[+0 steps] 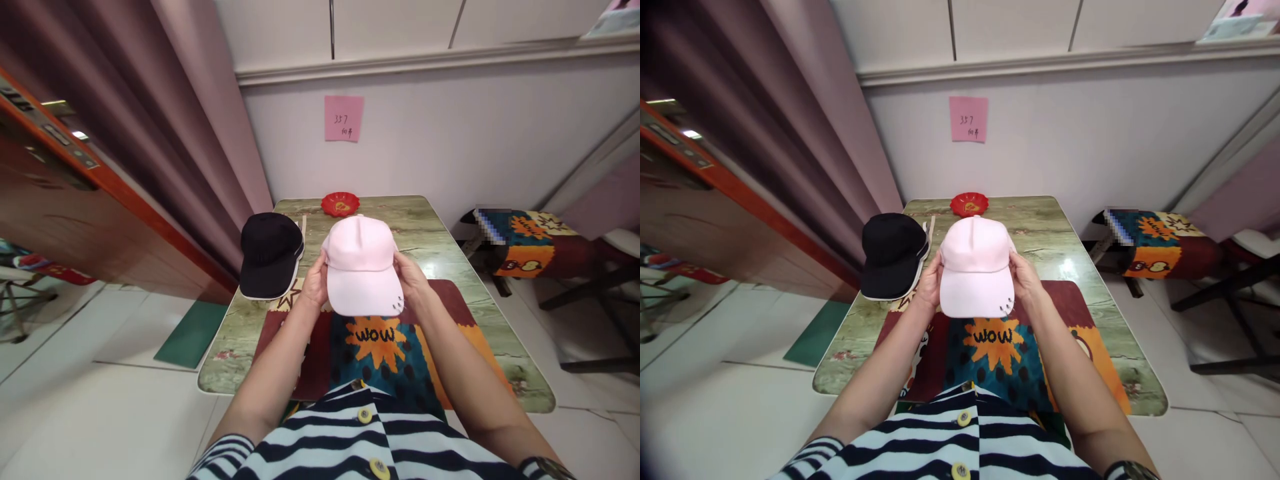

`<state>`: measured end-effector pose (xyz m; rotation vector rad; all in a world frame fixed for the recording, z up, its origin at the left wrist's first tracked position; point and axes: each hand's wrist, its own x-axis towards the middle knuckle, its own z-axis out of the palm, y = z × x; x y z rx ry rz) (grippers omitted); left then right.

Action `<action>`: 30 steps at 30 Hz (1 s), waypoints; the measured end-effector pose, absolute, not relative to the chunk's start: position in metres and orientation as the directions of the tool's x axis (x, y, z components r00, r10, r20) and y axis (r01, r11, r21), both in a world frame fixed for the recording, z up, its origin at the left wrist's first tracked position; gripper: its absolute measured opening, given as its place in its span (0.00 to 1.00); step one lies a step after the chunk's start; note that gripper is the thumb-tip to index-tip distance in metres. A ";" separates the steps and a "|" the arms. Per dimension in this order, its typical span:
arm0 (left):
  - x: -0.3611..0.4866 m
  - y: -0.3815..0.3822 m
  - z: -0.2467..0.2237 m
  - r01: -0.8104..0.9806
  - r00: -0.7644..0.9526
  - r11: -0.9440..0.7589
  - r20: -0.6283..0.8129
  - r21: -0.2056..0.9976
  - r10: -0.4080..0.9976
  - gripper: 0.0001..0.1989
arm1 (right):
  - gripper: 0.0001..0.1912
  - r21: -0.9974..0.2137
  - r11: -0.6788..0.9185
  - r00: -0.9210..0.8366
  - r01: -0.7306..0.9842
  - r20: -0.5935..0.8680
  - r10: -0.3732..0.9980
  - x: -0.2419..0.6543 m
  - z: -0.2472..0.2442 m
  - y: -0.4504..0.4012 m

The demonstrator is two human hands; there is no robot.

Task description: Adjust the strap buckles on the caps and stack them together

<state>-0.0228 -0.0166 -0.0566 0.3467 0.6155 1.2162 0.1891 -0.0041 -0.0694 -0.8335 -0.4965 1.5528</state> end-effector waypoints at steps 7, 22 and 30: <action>-0.005 -0.023 -0.047 -0.844 0.161 0.270 -0.262 0.463 0.952 0.27 | 0.17 -0.490 -0.242 -0.157 -0.837 -0.208 0.966 0.183 -0.077 -0.018; -0.003 -0.058 -0.077 -0.574 0.264 0.504 -0.436 0.645 0.860 0.19 | 0.25 -0.446 -0.356 -0.188 -0.821 -0.377 0.907 0.194 -0.088 -0.060; 0.014 -0.054 -0.098 -0.650 0.037 0.251 -0.300 0.717 0.953 0.23 | 0.20 -0.428 -0.213 -0.073 -0.878 -0.321 0.944 0.169 -0.088 -0.128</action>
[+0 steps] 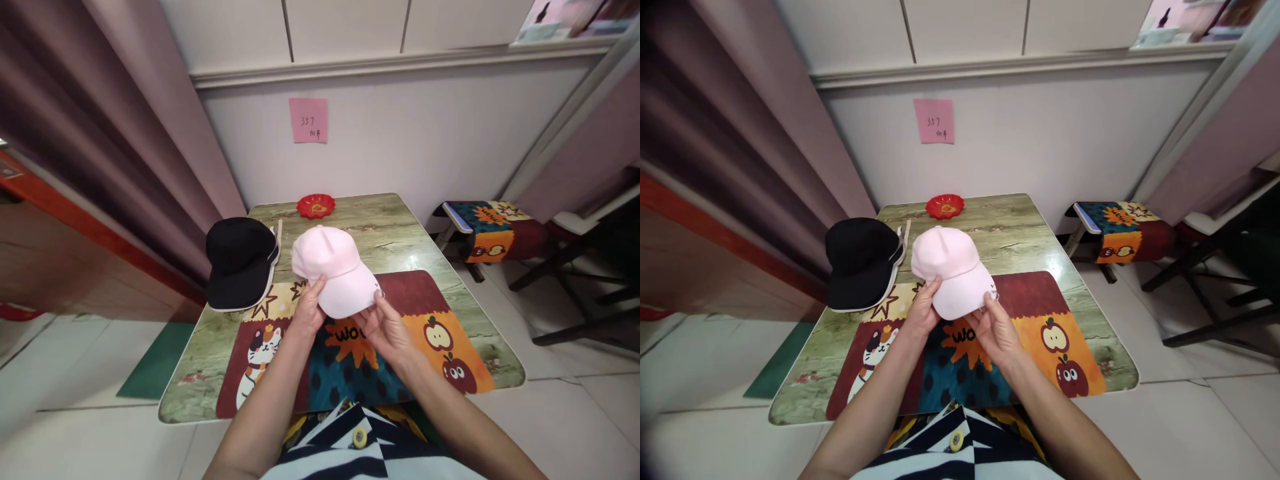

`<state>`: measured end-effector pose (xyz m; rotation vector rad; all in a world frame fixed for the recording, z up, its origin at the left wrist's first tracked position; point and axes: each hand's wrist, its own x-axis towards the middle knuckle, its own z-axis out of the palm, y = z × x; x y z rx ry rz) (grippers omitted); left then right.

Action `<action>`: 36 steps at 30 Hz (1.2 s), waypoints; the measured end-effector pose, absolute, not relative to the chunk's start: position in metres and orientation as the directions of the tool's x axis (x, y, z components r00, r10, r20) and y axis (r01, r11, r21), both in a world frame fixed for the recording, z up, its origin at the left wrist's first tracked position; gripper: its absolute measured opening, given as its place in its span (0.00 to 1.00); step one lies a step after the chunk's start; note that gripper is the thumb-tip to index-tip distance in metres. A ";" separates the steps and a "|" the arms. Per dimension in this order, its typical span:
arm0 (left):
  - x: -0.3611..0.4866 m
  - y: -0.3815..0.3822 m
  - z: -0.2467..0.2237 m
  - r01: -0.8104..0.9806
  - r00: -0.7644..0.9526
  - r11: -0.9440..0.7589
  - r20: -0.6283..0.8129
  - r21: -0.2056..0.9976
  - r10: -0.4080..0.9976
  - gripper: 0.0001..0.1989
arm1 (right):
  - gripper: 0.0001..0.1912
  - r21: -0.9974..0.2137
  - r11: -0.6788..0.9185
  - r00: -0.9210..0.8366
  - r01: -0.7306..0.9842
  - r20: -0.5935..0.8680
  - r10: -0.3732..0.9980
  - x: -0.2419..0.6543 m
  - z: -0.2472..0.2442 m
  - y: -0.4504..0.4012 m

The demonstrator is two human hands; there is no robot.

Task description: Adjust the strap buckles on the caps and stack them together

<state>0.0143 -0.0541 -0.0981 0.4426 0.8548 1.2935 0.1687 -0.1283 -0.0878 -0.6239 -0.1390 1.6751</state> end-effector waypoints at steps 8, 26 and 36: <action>0.015 -0.060 -0.132 -0.328 -0.039 0.126 -0.147 0.936 0.988 0.27 | 0.23 -0.396 -0.155 0.061 -0.905 -0.481 0.875 0.185 -0.084 -0.106; -0.005 -0.061 -0.153 0.103 -0.020 -0.038 0.040 0.994 0.999 0.16 | 0.10 -0.644 0.150 0.539 -0.750 -0.464 0.703 0.314 -0.153 0.010; -0.006 -0.060 -0.158 0.102 0.012 -0.038 0.037 0.994 0.999 0.15 | 0.16 -0.675 0.131 0.545 -0.726 -0.449 0.708 0.314 -0.181 -0.006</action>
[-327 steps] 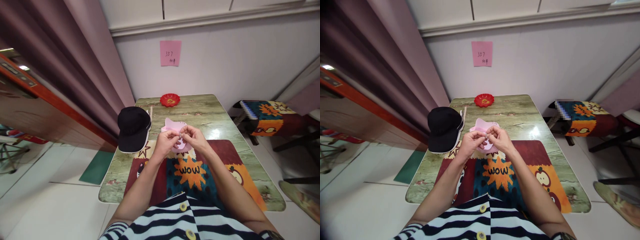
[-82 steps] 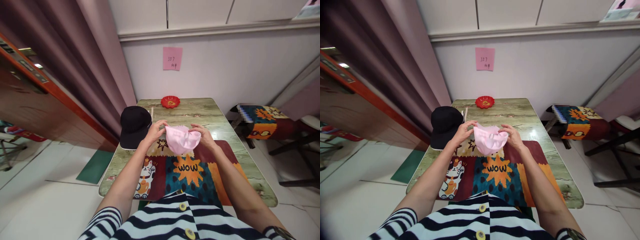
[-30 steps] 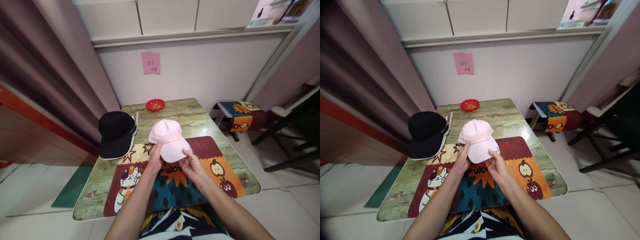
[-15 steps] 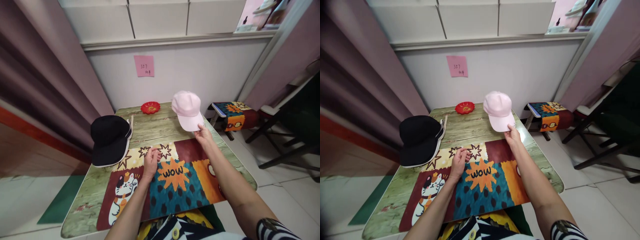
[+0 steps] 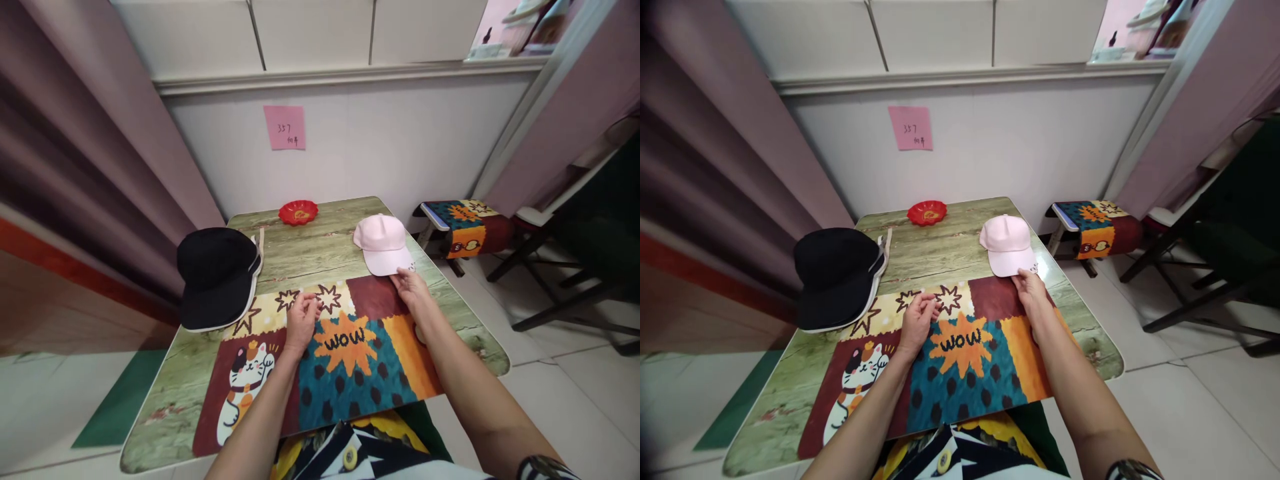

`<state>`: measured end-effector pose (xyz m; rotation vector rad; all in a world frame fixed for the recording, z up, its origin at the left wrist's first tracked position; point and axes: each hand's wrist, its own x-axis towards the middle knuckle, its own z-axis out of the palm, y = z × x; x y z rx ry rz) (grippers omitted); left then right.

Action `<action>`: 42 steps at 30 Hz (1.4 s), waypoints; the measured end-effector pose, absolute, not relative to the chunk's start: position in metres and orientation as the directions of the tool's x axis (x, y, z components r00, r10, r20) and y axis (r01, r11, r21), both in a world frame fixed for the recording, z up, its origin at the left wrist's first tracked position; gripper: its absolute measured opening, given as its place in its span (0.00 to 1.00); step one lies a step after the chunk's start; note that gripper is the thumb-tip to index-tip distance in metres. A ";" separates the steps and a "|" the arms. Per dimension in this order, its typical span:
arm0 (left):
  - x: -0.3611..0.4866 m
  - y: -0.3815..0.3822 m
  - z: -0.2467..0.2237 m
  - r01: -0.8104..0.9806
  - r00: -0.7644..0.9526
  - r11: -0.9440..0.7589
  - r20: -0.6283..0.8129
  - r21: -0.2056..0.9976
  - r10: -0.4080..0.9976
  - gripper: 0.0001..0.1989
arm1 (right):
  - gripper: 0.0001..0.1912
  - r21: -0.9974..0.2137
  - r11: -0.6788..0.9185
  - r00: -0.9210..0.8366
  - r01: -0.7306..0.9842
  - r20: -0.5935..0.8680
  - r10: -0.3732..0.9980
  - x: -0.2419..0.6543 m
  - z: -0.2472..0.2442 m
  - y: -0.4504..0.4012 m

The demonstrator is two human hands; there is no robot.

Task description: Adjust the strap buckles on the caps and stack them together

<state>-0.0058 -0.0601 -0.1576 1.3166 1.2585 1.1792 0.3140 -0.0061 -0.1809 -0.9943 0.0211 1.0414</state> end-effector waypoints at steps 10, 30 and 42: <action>-0.004 -0.067 -0.154 0.089 0.018 -0.052 0.051 0.995 0.999 0.13 | 0.09 -0.749 0.146 0.647 -0.647 -0.438 0.624 0.312 -0.182 -0.004; 0.000 -0.072 -0.167 0.186 -0.016 -0.072 0.076 0.980 0.997 0.07 | 0.13 -0.867 0.044 0.284 -0.496 -0.115 0.952 0.146 -0.152 -0.003; -0.006 -0.081 -0.150 -0.264 -0.257 0.040 -0.110 0.964 0.960 0.21 | 0.15 -0.890 0.012 0.172 -0.457 -0.075 0.982 0.137 -0.185 0.010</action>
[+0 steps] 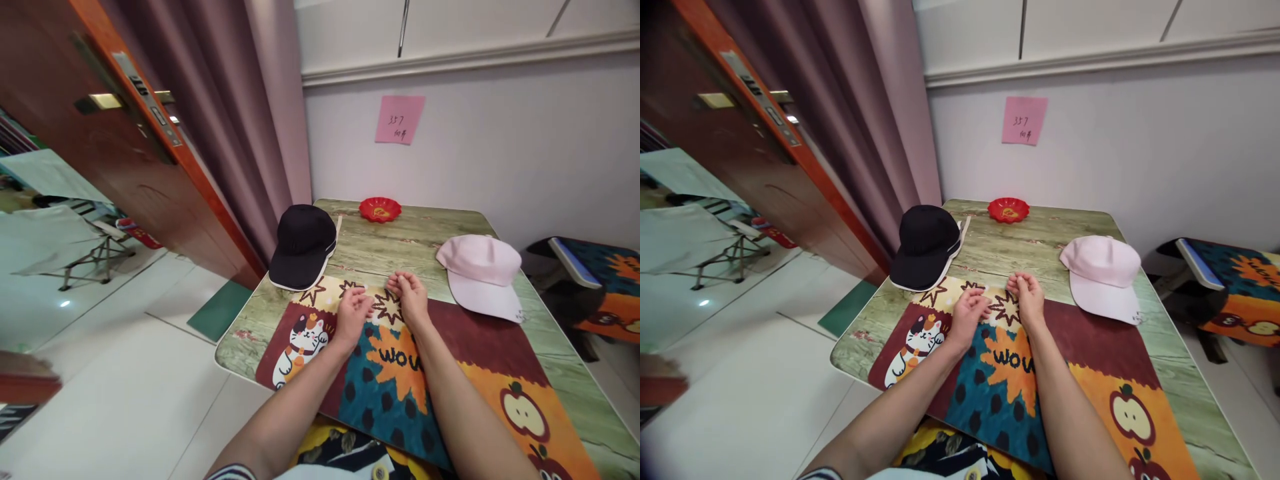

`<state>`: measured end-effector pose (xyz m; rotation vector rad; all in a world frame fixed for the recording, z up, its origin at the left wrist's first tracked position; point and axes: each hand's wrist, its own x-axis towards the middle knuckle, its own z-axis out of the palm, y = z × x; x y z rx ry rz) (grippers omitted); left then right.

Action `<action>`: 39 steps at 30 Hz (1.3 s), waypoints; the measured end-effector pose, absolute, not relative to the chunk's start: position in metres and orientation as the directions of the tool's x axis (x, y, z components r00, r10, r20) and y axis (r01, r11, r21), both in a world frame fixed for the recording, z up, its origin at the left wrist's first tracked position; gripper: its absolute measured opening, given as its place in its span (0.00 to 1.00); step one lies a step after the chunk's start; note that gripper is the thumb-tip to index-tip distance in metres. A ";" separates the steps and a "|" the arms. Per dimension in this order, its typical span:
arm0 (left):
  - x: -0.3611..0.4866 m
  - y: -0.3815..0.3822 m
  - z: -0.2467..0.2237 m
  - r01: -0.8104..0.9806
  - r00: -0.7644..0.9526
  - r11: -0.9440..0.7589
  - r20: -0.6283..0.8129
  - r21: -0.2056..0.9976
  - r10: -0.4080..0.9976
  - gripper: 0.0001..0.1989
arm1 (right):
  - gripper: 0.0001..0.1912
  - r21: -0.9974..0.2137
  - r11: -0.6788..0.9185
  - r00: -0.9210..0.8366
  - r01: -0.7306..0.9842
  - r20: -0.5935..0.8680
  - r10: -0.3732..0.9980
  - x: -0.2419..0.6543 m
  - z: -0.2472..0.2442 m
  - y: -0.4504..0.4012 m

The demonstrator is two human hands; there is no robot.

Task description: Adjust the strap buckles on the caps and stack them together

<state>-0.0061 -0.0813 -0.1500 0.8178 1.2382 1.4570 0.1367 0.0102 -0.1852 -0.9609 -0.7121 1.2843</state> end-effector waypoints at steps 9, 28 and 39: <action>-0.101 -0.102 -0.126 -0.500 -0.675 -0.163 -0.265 0.851 0.688 0.20 | 0.16 -0.919 0.004 0.142 -0.395 -0.056 0.988 0.134 -0.188 0.012; -0.139 -0.048 -0.067 -0.692 -0.580 -0.246 -0.320 0.679 0.750 0.12 | 0.18 -0.925 0.012 0.118 -0.379 -0.035 0.992 0.135 -0.187 0.010; -0.081 -0.054 -0.080 -0.712 -0.287 -0.089 -0.173 0.697 0.942 0.20 | 0.24 -0.894 -0.083 -0.107 -0.441 -0.040 0.993 0.135 -0.165 0.001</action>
